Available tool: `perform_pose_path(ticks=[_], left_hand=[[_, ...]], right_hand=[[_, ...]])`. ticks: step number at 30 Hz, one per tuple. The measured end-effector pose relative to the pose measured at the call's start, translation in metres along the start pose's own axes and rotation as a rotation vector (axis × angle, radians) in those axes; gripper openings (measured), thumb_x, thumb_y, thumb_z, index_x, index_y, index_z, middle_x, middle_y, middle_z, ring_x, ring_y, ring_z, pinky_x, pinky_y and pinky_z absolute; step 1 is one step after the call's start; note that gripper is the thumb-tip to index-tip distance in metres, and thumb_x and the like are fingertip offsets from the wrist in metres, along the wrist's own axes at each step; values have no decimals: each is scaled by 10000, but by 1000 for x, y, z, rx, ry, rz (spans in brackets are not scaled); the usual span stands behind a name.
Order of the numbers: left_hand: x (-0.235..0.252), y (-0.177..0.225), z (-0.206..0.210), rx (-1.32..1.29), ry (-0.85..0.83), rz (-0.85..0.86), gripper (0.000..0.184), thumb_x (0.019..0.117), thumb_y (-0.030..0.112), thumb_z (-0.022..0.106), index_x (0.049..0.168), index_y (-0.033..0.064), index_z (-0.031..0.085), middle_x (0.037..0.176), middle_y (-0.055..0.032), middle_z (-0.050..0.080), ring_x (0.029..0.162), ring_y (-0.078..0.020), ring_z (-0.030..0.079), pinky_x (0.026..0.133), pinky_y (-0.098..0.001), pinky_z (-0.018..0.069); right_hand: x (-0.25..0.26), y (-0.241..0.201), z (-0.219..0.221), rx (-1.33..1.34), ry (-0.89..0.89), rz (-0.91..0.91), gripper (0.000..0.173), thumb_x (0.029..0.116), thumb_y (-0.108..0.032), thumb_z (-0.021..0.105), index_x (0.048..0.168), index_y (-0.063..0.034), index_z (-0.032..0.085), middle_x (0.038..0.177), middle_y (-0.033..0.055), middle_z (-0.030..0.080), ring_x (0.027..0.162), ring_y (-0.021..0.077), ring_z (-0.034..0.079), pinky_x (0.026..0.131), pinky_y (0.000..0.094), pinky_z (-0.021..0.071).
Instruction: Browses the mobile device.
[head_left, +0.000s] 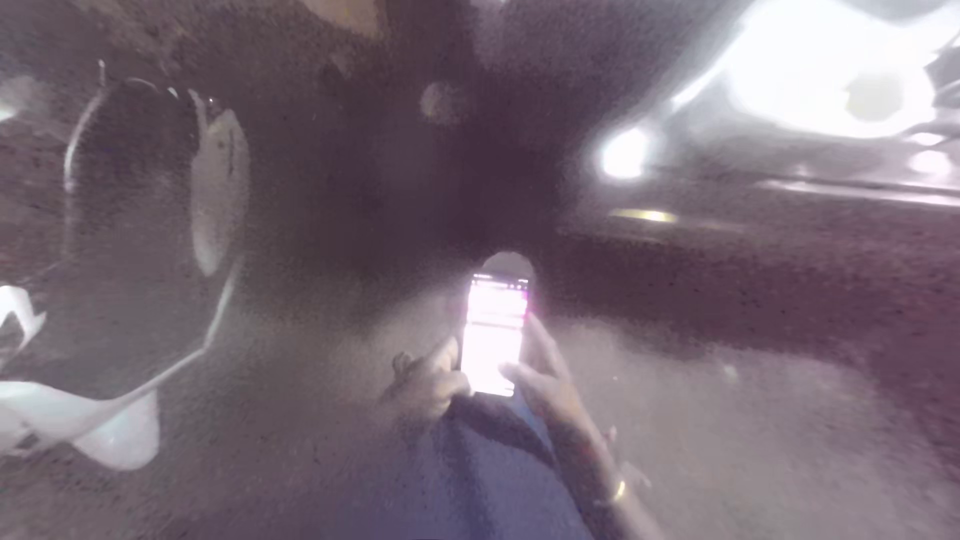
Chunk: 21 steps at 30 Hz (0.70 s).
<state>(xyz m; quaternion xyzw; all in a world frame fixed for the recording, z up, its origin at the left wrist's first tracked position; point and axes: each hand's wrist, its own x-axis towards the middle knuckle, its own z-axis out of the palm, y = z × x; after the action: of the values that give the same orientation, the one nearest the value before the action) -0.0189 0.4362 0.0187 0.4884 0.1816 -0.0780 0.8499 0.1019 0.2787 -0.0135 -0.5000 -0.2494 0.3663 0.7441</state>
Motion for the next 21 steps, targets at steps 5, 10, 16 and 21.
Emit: perform_pose_path(ticks=[5,10,16,21], left_hand=[[-1,3,1,-30,-15,12,427,813,-129,472,1183,81,431,976,66,664,804,18,648,734,-173,555],[1,-2,-3,-45,-34,46,423,795,-130,477,1170,62,430,1008,37,676,889,-22,674,804,-225,569],[2,-4,-5,-65,-48,67,478,799,-127,465,1244,38,409,1085,9,675,949,-44,679,849,-249,573],[4,-5,-7,-51,-57,62,452,800,-110,474,1215,57,416,1038,33,669,894,-19,670,807,-223,569]], right_hand=[[1,-1,0,-36,-4,-1,791,791,42,649,1487,65,272,1245,-28,671,1039,39,685,864,236,600],[1,-2,2,-47,18,17,806,784,28,662,1483,79,263,1228,-36,674,1023,18,682,852,215,596],[2,1,2,-34,2,7,809,787,34,661,1494,65,269,1259,-24,668,1060,45,682,881,240,598],[3,0,2,-51,9,7,793,776,38,657,1482,56,295,1251,-34,673,1066,40,680,883,237,596]])
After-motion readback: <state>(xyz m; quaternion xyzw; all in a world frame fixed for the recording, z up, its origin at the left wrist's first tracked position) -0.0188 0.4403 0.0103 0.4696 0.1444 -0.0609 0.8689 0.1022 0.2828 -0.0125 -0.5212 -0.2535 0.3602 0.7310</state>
